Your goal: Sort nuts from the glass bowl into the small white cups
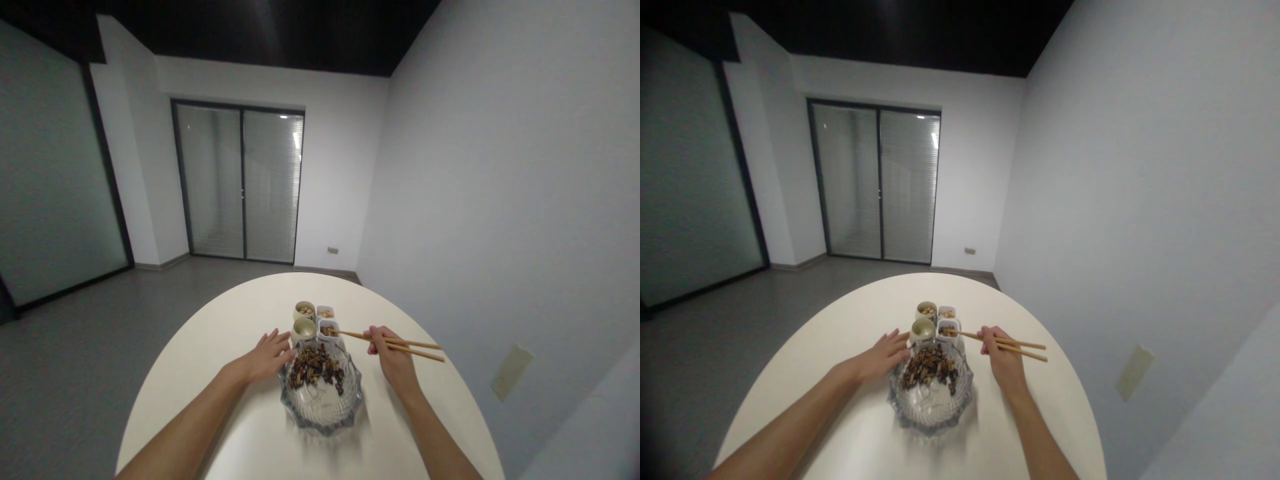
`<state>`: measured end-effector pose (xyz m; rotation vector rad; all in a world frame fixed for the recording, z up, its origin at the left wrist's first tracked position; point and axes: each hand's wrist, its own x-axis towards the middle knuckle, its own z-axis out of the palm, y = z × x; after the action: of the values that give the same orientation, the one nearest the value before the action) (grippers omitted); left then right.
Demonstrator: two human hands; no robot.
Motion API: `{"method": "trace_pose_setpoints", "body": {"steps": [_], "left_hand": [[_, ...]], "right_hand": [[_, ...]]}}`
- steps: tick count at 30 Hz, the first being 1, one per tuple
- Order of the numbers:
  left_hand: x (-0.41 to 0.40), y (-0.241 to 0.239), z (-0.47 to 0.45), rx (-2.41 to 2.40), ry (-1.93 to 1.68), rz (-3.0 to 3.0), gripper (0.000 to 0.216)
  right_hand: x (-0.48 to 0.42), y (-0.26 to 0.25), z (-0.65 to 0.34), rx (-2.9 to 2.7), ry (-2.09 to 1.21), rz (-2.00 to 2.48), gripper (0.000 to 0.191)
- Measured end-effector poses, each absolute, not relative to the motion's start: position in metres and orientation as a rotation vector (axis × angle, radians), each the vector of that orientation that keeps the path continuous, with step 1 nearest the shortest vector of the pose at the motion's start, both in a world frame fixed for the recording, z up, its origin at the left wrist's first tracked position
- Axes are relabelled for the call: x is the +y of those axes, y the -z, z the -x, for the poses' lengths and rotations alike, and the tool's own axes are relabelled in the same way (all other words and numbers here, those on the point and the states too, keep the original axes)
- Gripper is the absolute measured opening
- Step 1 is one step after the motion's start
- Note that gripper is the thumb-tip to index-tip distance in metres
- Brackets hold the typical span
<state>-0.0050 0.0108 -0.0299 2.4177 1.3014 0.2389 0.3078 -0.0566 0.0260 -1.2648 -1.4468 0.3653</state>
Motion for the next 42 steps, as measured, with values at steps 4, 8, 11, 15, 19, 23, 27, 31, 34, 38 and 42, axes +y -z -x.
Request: {"method": "trace_pose_setpoints", "body": {"steps": [4, 8, 11, 15, 19, 23, 27, 31, 34, 38, 42], "left_hand": [[0.0111, 0.029, 0.0054, 1.295, -0.223, -2.427, 0.055], [0.012, 0.0301, 0.0063, 1.292, -0.217, -2.436, 0.057], [0.0124, 0.0309, 0.0067, 1.292, -0.22, -2.436, 0.057], [0.0125, 0.03, 0.0062, 1.293, -0.223, -2.432, 0.059], [0.0121, 0.0273, 0.005, 1.287, -0.23, -2.421, 0.058], [0.0117, 0.0257, 0.0041, 1.278, -0.235, -2.417, 0.058], [0.0119, 0.0254, 0.0034, 1.285, -0.23, -2.412, 0.059], [0.0126, 0.0256, 0.0027, 1.294, -0.226, -2.423, 0.055], [0.0123, 0.0248, 0.0023, 1.297, -0.217, -2.433, 0.054], [0.011, 0.0228, 0.002, 1.298, -0.213, -2.412, 0.055], [0.0116, 0.0243, 0.0027, 1.295, -0.221, -2.412, 0.056]], "right_hand": [[-0.0543, -0.0249, -0.3098, -1.466, -0.37, 1.264, 0.047], [-0.0531, -0.0232, -0.3115, -1.461, -0.366, 1.276, 0.049], [-0.0534, -0.0224, -0.3122, -1.446, -0.354, 1.265, 0.052], [-0.0531, -0.0214, -0.3122, -1.479, -0.397, 1.224, 0.058], [-0.0533, -0.0207, -0.3102, -1.573, -0.464, 1.217, 0.059], [-0.0551, -0.0207, -0.3085, -1.627, -0.501, 1.237, 0.055], [-0.0564, -0.0206, -0.3086, -1.653, -0.521, 1.244, 0.051], [-0.0572, -0.021, -0.3085, -1.677, -0.504, 1.224, 0.05], [-0.0578, -0.0211, -0.308, -1.683, -0.512, 1.217, 0.049], [-0.0577, -0.0205, -0.3078, -1.689, -0.52, 1.216, 0.049], [-0.0572, -0.0198, -0.308, -1.673, -0.535, 1.214, 0.051]]}}
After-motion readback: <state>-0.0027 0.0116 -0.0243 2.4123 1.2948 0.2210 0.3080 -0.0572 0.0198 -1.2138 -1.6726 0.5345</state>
